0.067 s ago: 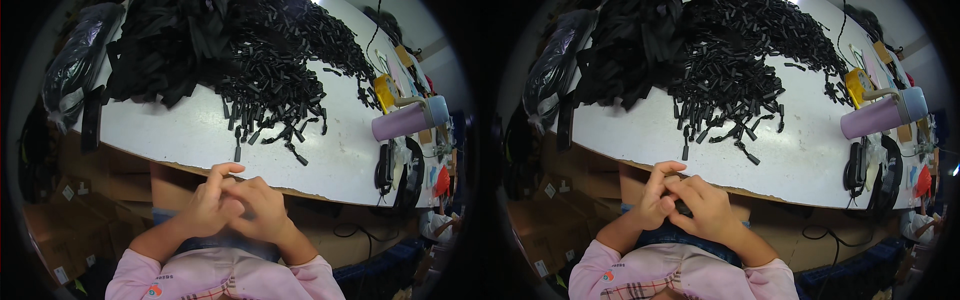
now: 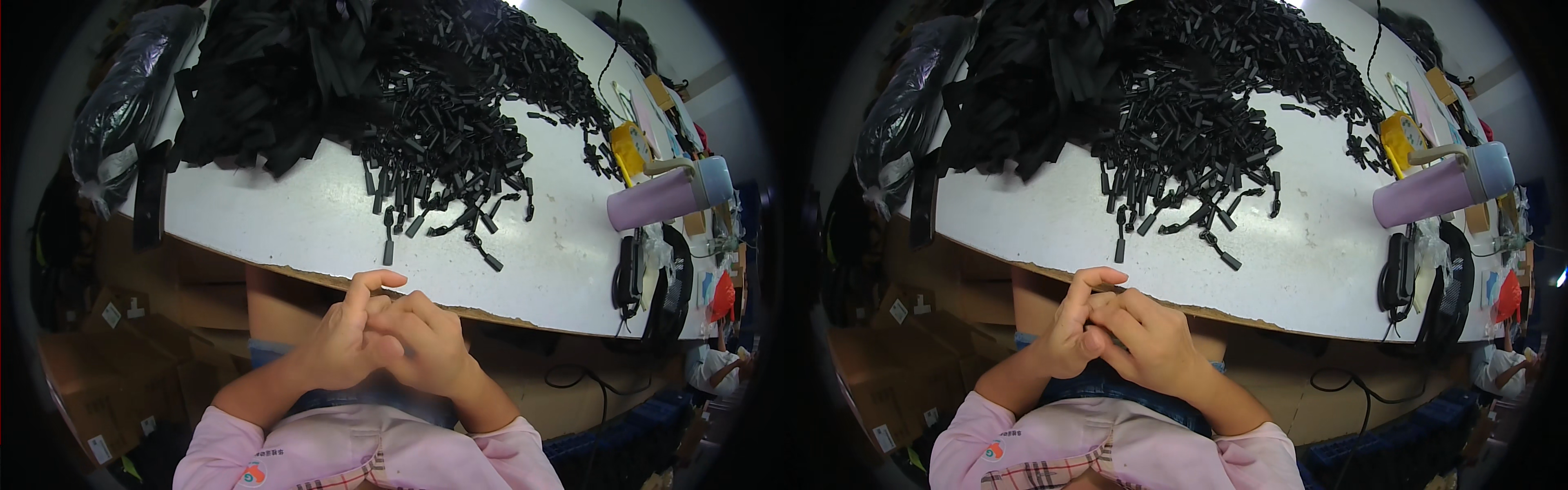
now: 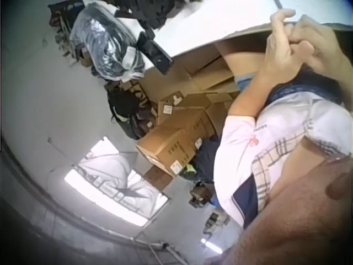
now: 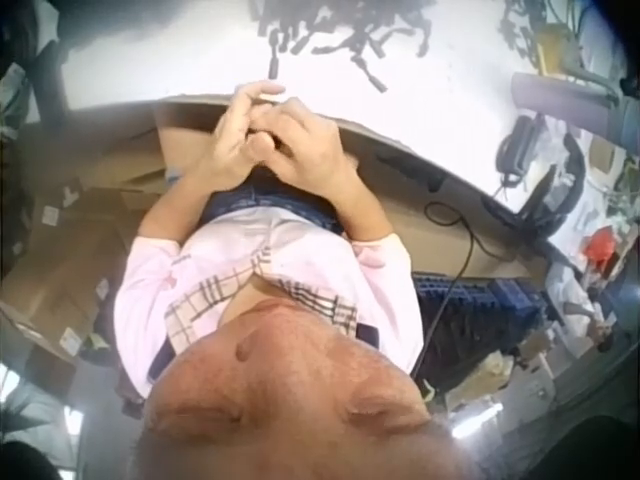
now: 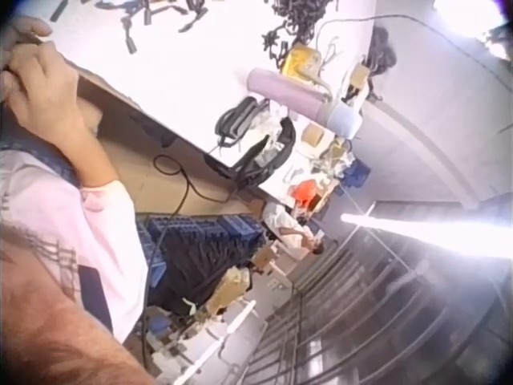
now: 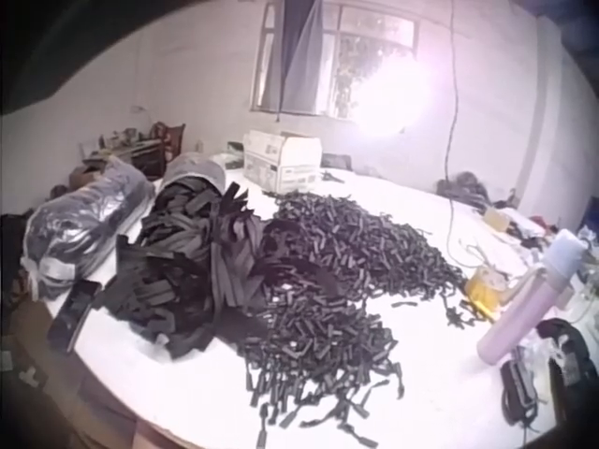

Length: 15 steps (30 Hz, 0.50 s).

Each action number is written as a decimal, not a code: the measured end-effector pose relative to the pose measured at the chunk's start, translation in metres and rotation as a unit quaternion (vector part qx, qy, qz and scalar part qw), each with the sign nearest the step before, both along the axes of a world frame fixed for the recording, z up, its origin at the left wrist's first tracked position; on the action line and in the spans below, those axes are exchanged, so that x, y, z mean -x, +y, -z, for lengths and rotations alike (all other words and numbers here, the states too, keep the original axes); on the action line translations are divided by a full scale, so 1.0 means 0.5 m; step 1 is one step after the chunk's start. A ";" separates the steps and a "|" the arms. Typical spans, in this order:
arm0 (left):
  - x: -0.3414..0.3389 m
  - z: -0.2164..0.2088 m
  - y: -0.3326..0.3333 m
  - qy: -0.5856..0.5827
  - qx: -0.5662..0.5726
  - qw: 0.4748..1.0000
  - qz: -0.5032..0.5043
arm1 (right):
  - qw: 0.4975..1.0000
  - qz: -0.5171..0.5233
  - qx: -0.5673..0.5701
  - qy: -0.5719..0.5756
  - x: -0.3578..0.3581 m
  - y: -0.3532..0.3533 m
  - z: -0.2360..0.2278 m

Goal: The person is assembling small plastic components onto black fabric strips at a workstation.

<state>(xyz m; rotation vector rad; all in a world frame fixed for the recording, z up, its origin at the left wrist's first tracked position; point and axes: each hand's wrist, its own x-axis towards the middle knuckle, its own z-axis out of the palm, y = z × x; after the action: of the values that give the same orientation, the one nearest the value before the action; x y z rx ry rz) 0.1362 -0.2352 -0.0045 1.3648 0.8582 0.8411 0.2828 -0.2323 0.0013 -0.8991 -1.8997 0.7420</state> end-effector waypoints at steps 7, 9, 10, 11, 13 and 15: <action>0.000 0.010 -0.009 -0.090 -0.032 0.993 -0.073 | 0.977 0.010 0.158 0.145 -0.021 -0.013 0.009; 0.009 0.009 -0.004 0.029 -0.202 0.973 -0.107 | 0.975 -0.008 0.161 0.151 -0.022 -0.012 0.010; 0.006 0.006 -0.006 0.040 -0.227 0.965 -0.124 | 0.964 -0.015 0.189 0.188 -0.020 -0.015 0.013; 0.002 0.001 -0.008 0.040 -0.227 0.965 -0.125 | 0.950 -0.024 0.216 0.225 -0.018 -0.016 0.015; -0.009 -0.009 -0.010 0.035 -0.240 0.959 -0.148 | 0.917 -0.043 0.278 0.282 -0.015 -0.016 0.006; -0.008 -0.011 -0.007 0.037 -0.243 0.957 -0.153 | 0.876 -0.062 0.339 0.337 -0.014 -0.017 0.004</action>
<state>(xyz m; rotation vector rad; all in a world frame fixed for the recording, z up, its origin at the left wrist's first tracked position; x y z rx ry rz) 0.1402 -0.2386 0.0010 1.7218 0.9756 1.3120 0.2900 -0.2410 -0.0007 -0.7692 -1.0696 1.6210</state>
